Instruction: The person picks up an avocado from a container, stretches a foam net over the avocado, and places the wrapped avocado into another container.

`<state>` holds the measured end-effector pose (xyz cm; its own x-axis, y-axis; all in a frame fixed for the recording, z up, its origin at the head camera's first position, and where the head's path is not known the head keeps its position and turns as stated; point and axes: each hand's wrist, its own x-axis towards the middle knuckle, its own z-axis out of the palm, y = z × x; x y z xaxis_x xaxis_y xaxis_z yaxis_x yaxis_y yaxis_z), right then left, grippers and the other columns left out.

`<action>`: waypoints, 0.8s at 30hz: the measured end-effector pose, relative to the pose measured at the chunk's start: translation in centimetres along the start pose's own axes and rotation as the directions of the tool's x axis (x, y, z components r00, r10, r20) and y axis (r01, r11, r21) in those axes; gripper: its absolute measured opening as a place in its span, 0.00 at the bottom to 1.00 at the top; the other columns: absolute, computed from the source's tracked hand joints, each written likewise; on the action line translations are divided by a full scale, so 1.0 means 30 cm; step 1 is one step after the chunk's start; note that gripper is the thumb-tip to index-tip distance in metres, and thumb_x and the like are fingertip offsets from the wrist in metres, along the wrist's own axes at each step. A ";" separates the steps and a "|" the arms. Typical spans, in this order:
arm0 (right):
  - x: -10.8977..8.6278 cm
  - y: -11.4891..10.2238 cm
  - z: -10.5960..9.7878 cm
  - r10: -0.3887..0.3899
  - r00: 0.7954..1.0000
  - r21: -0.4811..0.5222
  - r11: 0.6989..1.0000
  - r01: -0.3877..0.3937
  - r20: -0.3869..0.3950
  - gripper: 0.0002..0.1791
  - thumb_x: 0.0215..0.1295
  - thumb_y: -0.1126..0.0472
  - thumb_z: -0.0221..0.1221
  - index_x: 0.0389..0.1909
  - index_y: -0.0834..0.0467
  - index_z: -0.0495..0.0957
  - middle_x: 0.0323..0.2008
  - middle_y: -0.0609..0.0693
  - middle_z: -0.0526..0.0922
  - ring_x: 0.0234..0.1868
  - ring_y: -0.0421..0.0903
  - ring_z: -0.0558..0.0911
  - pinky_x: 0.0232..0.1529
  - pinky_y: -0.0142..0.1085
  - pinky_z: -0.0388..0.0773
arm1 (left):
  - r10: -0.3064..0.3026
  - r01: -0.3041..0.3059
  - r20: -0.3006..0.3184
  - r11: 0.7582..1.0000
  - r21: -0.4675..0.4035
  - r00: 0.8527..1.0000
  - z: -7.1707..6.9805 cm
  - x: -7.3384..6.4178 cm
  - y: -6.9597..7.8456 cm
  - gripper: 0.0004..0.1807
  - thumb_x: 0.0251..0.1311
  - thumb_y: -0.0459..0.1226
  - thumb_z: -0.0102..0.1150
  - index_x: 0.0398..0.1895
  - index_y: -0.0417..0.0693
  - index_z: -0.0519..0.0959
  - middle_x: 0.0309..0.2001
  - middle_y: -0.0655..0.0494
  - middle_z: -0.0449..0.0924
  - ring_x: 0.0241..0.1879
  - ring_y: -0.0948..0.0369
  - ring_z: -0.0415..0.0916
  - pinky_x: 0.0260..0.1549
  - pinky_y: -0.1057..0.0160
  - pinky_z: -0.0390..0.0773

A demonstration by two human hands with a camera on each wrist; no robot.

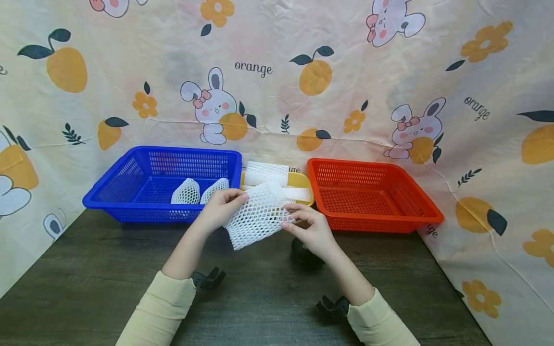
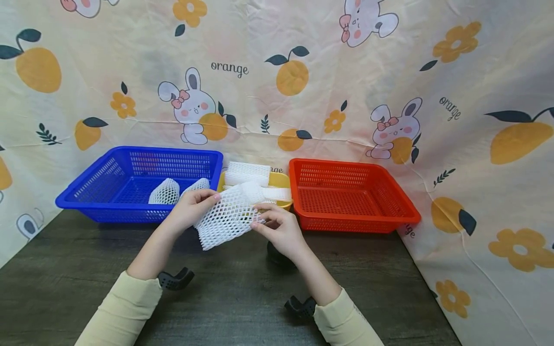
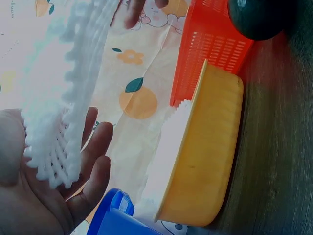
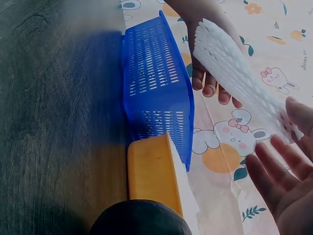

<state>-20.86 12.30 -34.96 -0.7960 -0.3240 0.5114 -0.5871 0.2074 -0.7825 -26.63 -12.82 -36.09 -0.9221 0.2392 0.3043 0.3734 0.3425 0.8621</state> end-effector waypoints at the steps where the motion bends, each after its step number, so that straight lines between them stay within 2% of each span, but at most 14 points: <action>1: 0.000 0.000 0.000 -0.027 1.000 0.002 1.000 0.027 -0.002 0.02 0.54 0.76 0.65 0.29 0.72 0.81 0.50 0.68 0.77 0.48 0.58 0.78 0.40 0.34 0.79 | -0.005 0.005 0.002 1.000 0.000 1.000 0.000 0.000 -0.002 0.14 0.68 0.38 0.54 0.43 0.34 0.81 0.31 0.49 0.79 0.30 0.57 0.70 0.29 0.64 0.71; 5: -0.002 0.005 0.004 -0.138 0.990 -0.018 0.990 0.137 -0.038 0.04 0.51 0.78 0.66 0.28 0.71 0.81 0.48 0.68 0.78 0.51 0.59 0.76 0.44 0.31 0.76 | -0.033 0.033 0.045 0.999 -0.004 0.998 0.012 -0.003 0.002 0.13 0.67 0.38 0.55 0.44 0.36 0.82 0.31 0.50 0.79 0.30 0.57 0.71 0.30 0.64 0.71; 9: -0.002 0.029 0.013 -0.196 0.977 -0.034 0.980 0.194 -0.081 0.06 0.48 0.80 0.66 0.29 0.72 0.81 0.44 0.68 0.80 0.53 0.64 0.75 0.52 0.33 0.73 | -0.004 0.002 0.118 1.000 0.015 0.993 0.036 -0.004 0.007 0.14 0.67 0.37 0.55 0.46 0.37 0.82 0.36 0.50 0.81 0.33 0.58 0.72 0.33 0.63 0.73; 11: -0.002 0.056 0.020 -0.190 0.976 -0.045 0.981 0.187 -0.102 0.07 0.48 0.79 0.67 0.30 0.71 0.82 0.44 0.66 0.81 0.53 0.65 0.75 0.53 0.34 0.73 | 0.013 -0.017 0.145 0.999 0.029 0.989 0.046 -0.005 0.012 0.15 0.66 0.38 0.56 0.48 0.36 0.81 0.39 0.50 0.82 0.35 0.58 0.73 0.36 0.62 0.74; 14: -0.003 0.095 0.028 -0.146 0.980 -0.069 0.988 0.137 -0.137 0.07 0.50 0.76 0.68 0.31 0.68 0.84 0.43 0.62 0.83 0.52 0.60 0.77 0.49 0.34 0.75 | 0.007 -0.016 0.172 0.999 0.049 0.985 0.055 -0.011 0.027 0.18 0.65 0.40 0.57 0.52 0.37 0.80 0.44 0.49 0.82 0.39 0.57 0.75 0.41 0.58 0.76; 17: -0.006 0.117 0.034 -0.121 0.978 -0.110 0.989 0.103 -0.172 0.06 0.51 0.72 0.69 0.32 0.65 0.85 0.43 0.58 0.83 0.51 0.54 0.78 0.44 0.35 0.77 | -0.012 -0.007 0.188 0.995 0.100 0.982 0.061 -0.018 0.046 0.23 0.63 0.45 0.60 0.57 0.40 0.77 0.51 0.48 0.79 0.49 0.53 0.75 0.49 0.51 0.74; 21: -0.007 0.124 0.040 -0.153 0.963 -0.162 0.980 0.118 -0.224 0.06 0.52 0.67 0.70 0.31 0.63 0.86 0.43 0.55 0.84 0.50 0.52 0.78 0.42 0.37 0.76 | -0.020 -0.021 0.217 0.983 0.185 0.976 0.068 -0.028 0.065 0.34 0.56 0.52 0.65 0.63 0.46 0.73 0.59 0.49 0.74 0.58 0.50 0.70 0.54 0.46 0.69; 24: -0.008 0.129 0.043 -0.174 0.951 -0.174 0.976 0.132 -0.256 0.06 0.52 0.66 0.70 0.31 0.62 0.86 0.44 0.55 0.83 0.50 0.54 0.77 0.42 0.36 0.75 | -0.010 -0.044 0.252 0.977 0.210 0.968 0.075 -0.034 0.071 0.40 0.51 0.53 0.69 0.66 0.48 0.70 0.62 0.50 0.71 0.58 0.52 0.69 0.55 0.47 0.69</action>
<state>-22.75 12.00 -38.58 -0.6921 -0.1076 0.7137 -0.7037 0.3206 -0.6340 -24.67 -10.30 -35.46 -0.8705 0.4567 0.1834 0.4267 0.5147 0.7436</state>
